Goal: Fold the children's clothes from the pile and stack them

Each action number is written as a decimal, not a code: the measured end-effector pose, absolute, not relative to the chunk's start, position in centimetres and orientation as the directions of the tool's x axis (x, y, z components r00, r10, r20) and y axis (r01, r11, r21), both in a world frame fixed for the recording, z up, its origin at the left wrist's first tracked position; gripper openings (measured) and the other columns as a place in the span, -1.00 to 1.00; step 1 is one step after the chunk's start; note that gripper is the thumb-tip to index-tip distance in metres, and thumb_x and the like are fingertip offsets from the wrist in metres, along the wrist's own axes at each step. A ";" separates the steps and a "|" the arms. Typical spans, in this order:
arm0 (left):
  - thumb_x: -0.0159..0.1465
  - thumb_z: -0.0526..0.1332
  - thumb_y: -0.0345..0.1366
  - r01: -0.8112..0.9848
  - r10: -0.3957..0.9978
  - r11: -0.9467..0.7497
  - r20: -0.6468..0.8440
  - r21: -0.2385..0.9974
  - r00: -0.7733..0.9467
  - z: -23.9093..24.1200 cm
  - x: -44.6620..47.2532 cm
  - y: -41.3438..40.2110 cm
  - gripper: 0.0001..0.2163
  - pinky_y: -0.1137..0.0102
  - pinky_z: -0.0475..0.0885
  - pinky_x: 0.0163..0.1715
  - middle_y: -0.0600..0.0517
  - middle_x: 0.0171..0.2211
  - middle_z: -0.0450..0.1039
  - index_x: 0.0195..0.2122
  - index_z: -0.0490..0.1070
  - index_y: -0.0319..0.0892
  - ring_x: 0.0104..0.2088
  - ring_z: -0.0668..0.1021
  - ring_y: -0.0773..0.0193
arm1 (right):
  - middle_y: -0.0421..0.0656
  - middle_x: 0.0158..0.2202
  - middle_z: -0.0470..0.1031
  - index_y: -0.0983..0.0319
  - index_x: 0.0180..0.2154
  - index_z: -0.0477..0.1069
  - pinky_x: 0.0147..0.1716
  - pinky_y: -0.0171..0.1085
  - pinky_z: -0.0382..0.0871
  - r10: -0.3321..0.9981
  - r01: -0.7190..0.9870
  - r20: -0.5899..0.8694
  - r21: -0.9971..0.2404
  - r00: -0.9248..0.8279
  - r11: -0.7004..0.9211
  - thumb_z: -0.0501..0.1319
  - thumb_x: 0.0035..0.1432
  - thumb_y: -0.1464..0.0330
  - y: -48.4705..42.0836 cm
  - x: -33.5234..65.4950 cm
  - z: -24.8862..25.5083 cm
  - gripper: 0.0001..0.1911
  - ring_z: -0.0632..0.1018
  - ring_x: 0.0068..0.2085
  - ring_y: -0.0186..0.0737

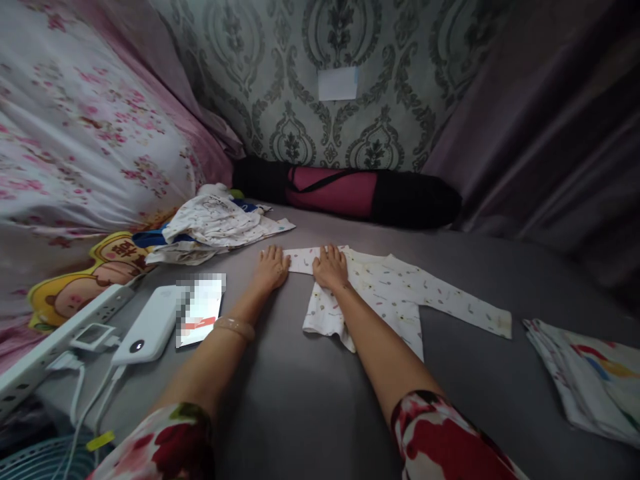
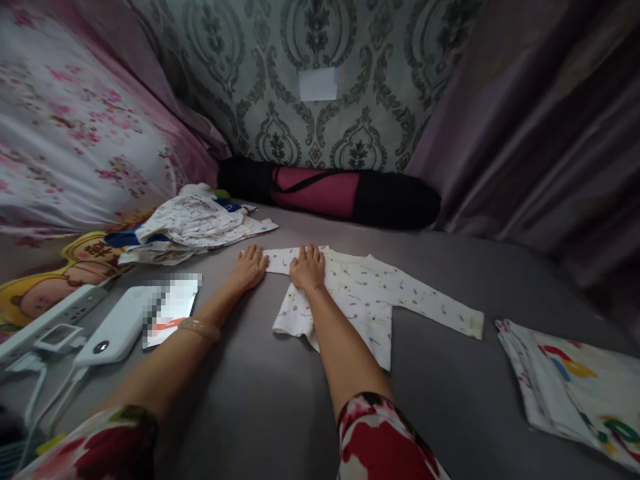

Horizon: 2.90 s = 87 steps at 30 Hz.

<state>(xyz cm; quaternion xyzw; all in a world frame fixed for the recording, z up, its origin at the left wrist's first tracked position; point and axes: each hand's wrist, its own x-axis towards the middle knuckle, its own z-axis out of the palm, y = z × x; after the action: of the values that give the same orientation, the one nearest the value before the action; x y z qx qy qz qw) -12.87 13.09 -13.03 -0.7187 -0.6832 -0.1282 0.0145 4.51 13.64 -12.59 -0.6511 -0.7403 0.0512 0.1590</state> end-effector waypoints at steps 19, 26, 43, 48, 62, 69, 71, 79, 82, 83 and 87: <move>0.10 0.21 -0.07 0.781 0.986 0.044 -0.153 0.623 0.066 -9.5 -11.4 2.2 -0.72 0.42 0.24 -0.50 0.03 -0.64 0.36 -0.61 0.43 -0.15 -0.47 0.44 0.20 | -0.15 -0.52 0.51 0.26 -0.39 0.45 -0.62 -0.38 0.24 0.977 0.671 -0.142 -0.710 0.161 -0.214 0.05 0.21 0.24 -3.6 28.4 -10.0 -0.71 0.44 -0.58 -0.33; -0.09 0.33 0.07 0.830 0.990 -0.055 -0.076 0.556 0.116 -9.5 -9.6 -0.8 -0.65 0.36 0.34 -0.28 -0.05 -0.34 0.42 -0.46 0.53 -0.13 -0.23 0.44 0.10 | -0.18 -0.32 0.51 0.19 -0.17 0.40 -0.40 -0.35 0.28 1.000 0.829 -0.011 -0.558 0.027 -0.028 0.20 0.09 0.24 -8.7 26.2 -10.5 -0.74 0.49 -0.36 -0.29; 0.11 0.18 -0.07 0.508 0.982 0.190 -0.172 0.840 -0.081 -9.9 -6.7 -1.3 -0.74 0.48 0.26 -0.58 0.09 -0.54 0.44 -0.30 0.28 -0.15 -0.58 0.47 0.33 | -0.03 -0.14 0.50 0.21 -0.10 0.35 -0.29 -0.28 0.24 0.999 0.985 0.034 -0.170 0.028 -0.022 0.02 0.27 0.37 -9.4 22.7 -9.2 -0.78 0.53 -0.20 -0.15; 0.08 0.19 -0.18 0.512 0.990 0.129 -0.082 0.850 -0.112 -10.9 -6.6 -0.7 -0.73 0.46 0.33 -0.54 0.07 -0.43 0.43 -0.23 0.25 -0.16 -0.49 0.50 0.30 | -0.05 -0.12 0.49 0.20 -0.10 0.33 -0.28 -0.29 0.23 1.000 0.993 -0.017 -0.117 -0.002 0.000 -0.02 0.29 0.43 -9.7 22.9 -8.8 -0.78 0.53 -0.16 -0.16; 0.09 0.12 -0.25 0.856 0.961 -0.184 -0.094 0.483 0.260 -9.8 -10.5 0.9 -0.82 0.39 0.29 -0.38 0.03 -0.39 0.42 -0.27 0.30 -0.16 -0.35 0.46 0.20 | -0.02 -0.14 0.46 0.21 -0.02 0.31 -0.35 -0.24 0.25 0.992 0.987 -0.081 0.120 -0.101 0.110 -0.03 0.28 0.49 -9.9 23.8 -6.9 -0.71 0.52 -0.22 -0.11; 0.18 0.08 -0.17 0.811 0.995 -0.059 -0.027 0.582 0.092 -10.9 -9.9 0.5 -0.77 0.42 0.28 -0.41 0.08 -0.47 0.40 -0.20 0.30 -0.17 -0.41 0.46 0.25 | -0.03 -0.09 0.37 0.23 -0.09 0.34 -0.18 -0.23 0.31 0.942 0.943 0.053 -0.030 -0.331 0.333 -0.05 0.19 0.63 -9.3 24.8 -7.5 -0.65 0.41 -0.09 -0.13; 0.21 0.06 -0.20 0.821 0.995 -0.080 -0.007 0.566 0.102 -10.9 -9.7 0.0 -0.78 0.43 0.27 -0.42 0.09 -0.48 0.39 -0.17 0.29 -0.15 -0.42 0.45 0.26 | -0.04 -0.10 0.37 0.22 -0.07 0.33 -0.14 -0.23 0.31 0.917 0.910 0.065 -0.117 -0.393 0.398 -0.06 0.21 0.62 -9.3 25.1 -8.0 -0.64 0.40 -0.10 -0.15; 0.29 0.00 -0.28 0.945 0.964 -0.240 -0.057 0.223 0.259 -8.7 -8.8 -1.6 -0.71 0.37 0.26 -0.40 -0.05 -0.11 0.46 0.04 0.26 -0.08 -0.24 0.53 0.12 | -0.06 -0.08 0.38 0.18 -0.04 0.34 -0.20 -0.21 0.34 0.903 0.897 0.053 -0.109 -0.425 0.429 -0.06 0.16 0.64 -9.0 25.5 -8.5 -0.56 0.41 -0.12 -0.14; 0.33 -0.03 -0.25 0.954 0.956 -0.263 -0.096 0.146 0.278 -8.3 -9.4 -1.7 -0.75 0.36 0.27 -0.41 -0.08 -0.10 0.44 -0.04 0.32 -0.10 -0.24 0.53 0.10 | -0.05 -0.03 0.38 0.18 -0.01 0.34 -0.18 -0.21 0.34 0.880 0.877 0.051 -0.075 -0.473 0.475 -0.04 0.12 0.65 -9.3 26.2 -8.6 -0.53 0.41 -0.09 -0.14; 0.34 -0.04 -0.24 0.953 0.953 -0.270 -0.103 0.137 0.284 -8.2 -9.7 -1.7 -0.76 0.36 0.28 -0.40 -0.08 -0.11 0.44 -0.05 0.32 -0.11 -0.25 0.53 0.11 | -0.04 -0.01 0.38 0.18 -0.01 0.34 -0.17 -0.21 0.34 0.877 0.874 0.051 -0.063 -0.479 0.481 -0.04 0.12 0.65 -9.6 26.5 -8.5 -0.52 0.41 -0.08 -0.14; 0.36 -0.06 -0.23 0.940 0.938 -0.323 -0.091 0.110 0.334 -7.7 -11.0 -2.2 -0.76 0.36 0.33 -0.31 -0.09 -0.16 0.40 -0.09 0.33 -0.16 -0.27 0.50 0.17 | -0.05 -0.07 0.42 0.20 -0.14 0.39 -0.18 -0.19 0.33 0.895 0.895 0.030 -0.010 -0.446 0.446 -0.01 0.17 0.60 -10.5 26.9 -7.2 -0.67 0.44 -0.13 -0.13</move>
<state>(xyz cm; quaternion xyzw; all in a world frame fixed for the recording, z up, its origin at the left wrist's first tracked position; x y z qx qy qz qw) -10.98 -2.18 -7.70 -0.8134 -0.5772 0.0056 -0.0713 26.89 -10.46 -7.21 -0.5262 -0.8502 -0.0036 0.0156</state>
